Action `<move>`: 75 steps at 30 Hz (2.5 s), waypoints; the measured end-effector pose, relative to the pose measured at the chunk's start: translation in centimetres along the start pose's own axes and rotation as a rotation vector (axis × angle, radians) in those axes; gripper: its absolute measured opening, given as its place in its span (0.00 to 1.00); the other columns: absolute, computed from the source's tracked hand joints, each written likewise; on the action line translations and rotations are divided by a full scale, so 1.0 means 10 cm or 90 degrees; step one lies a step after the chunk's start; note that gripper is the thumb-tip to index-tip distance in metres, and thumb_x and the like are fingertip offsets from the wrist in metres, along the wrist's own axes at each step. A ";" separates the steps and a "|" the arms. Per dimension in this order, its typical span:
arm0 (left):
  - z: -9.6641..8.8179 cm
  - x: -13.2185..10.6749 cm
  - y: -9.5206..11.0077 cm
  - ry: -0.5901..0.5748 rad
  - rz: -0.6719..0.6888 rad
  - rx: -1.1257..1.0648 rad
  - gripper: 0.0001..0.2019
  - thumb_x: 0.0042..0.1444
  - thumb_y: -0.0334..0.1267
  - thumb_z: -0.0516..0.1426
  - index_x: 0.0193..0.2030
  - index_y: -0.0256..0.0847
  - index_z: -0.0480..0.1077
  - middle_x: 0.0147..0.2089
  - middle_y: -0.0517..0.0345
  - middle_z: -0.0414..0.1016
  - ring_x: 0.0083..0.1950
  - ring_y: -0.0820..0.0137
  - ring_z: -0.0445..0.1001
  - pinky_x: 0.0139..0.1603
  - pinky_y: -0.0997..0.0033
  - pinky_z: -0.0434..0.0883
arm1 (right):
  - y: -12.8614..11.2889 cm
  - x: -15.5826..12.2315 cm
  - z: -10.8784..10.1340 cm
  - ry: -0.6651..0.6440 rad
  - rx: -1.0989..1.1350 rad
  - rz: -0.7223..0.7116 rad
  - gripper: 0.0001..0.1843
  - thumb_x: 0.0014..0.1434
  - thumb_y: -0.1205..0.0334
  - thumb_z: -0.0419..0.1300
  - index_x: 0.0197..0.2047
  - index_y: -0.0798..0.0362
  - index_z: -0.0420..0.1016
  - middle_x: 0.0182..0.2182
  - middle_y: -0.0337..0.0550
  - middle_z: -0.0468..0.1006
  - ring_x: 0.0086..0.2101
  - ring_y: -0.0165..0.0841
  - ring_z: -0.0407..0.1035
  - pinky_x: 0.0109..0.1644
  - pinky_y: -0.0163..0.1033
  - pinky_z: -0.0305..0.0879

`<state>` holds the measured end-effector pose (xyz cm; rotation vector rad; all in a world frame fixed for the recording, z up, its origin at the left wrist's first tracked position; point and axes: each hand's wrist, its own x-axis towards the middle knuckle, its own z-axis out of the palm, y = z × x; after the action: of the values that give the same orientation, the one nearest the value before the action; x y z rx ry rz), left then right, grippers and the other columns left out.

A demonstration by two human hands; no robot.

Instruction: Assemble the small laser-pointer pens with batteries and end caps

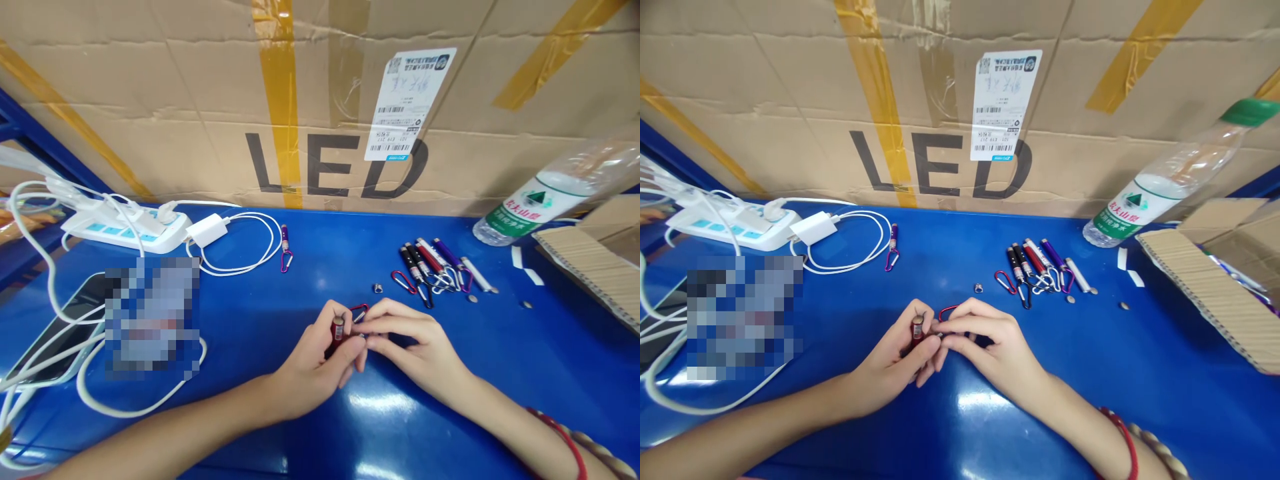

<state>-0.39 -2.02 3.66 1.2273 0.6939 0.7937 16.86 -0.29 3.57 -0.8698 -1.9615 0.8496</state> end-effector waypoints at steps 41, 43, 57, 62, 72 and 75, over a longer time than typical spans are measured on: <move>-0.10 0.05 -0.07 0.042 0.184 0.430 0.14 0.63 0.32 0.46 0.49 0.38 0.69 0.31 0.56 0.71 0.31 0.71 0.69 0.35 0.73 0.68 | -0.03 0.02 -0.08 0.127 0.075 0.081 0.03 0.48 0.68 0.66 0.25 0.52 0.78 0.25 0.41 0.79 0.25 0.30 0.73 0.25 0.33 0.69; -0.10 0.04 -0.09 0.052 0.191 0.436 0.16 0.63 0.33 0.46 0.54 0.39 0.67 0.32 0.55 0.72 0.32 0.70 0.70 0.37 0.72 0.69 | -0.03 0.01 -0.07 0.116 0.091 0.089 0.03 0.48 0.68 0.66 0.25 0.53 0.78 0.25 0.41 0.79 0.25 0.29 0.73 0.26 0.33 0.70; -0.09 0.05 -0.03 0.082 0.165 0.423 0.11 0.61 0.29 0.47 0.44 0.39 0.69 0.34 0.57 0.73 0.31 0.72 0.71 0.36 0.76 0.69 | -0.01 -0.03 -0.03 0.039 0.054 -0.003 0.06 0.54 0.68 0.62 0.27 0.50 0.79 0.29 0.39 0.75 0.26 0.27 0.72 0.28 0.33 0.72; -0.09 0.05 -0.03 0.096 0.142 0.428 0.11 0.62 0.32 0.48 0.47 0.40 0.68 0.30 0.59 0.72 0.33 0.71 0.72 0.40 0.74 0.70 | -0.03 0.01 -0.05 0.126 0.053 0.057 0.04 0.50 0.69 0.65 0.29 0.50 0.80 0.28 0.40 0.78 0.29 0.29 0.72 0.27 0.32 0.70; -0.10 0.04 -0.07 0.081 0.198 0.447 0.14 0.60 0.30 0.51 0.52 0.41 0.68 0.45 0.52 0.76 0.43 0.68 0.75 0.47 0.71 0.70 | -0.05 0.03 -0.08 0.135 0.163 0.185 0.08 0.45 0.67 0.68 0.32 0.53 0.79 0.23 0.38 0.79 0.22 0.25 0.70 0.25 0.29 0.65; -0.09 0.03 -0.07 0.082 0.217 0.455 0.14 0.60 0.30 0.51 0.52 0.41 0.68 0.40 0.53 0.77 0.37 0.69 0.75 0.41 0.72 0.72 | -0.05 0.02 -0.09 0.131 0.172 0.206 0.09 0.43 0.66 0.69 0.32 0.52 0.79 0.23 0.37 0.79 0.21 0.25 0.69 0.24 0.28 0.63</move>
<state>-0.86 -1.34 2.80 1.9907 0.9290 0.9458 17.43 -0.11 4.46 -1.0800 -1.5095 1.1327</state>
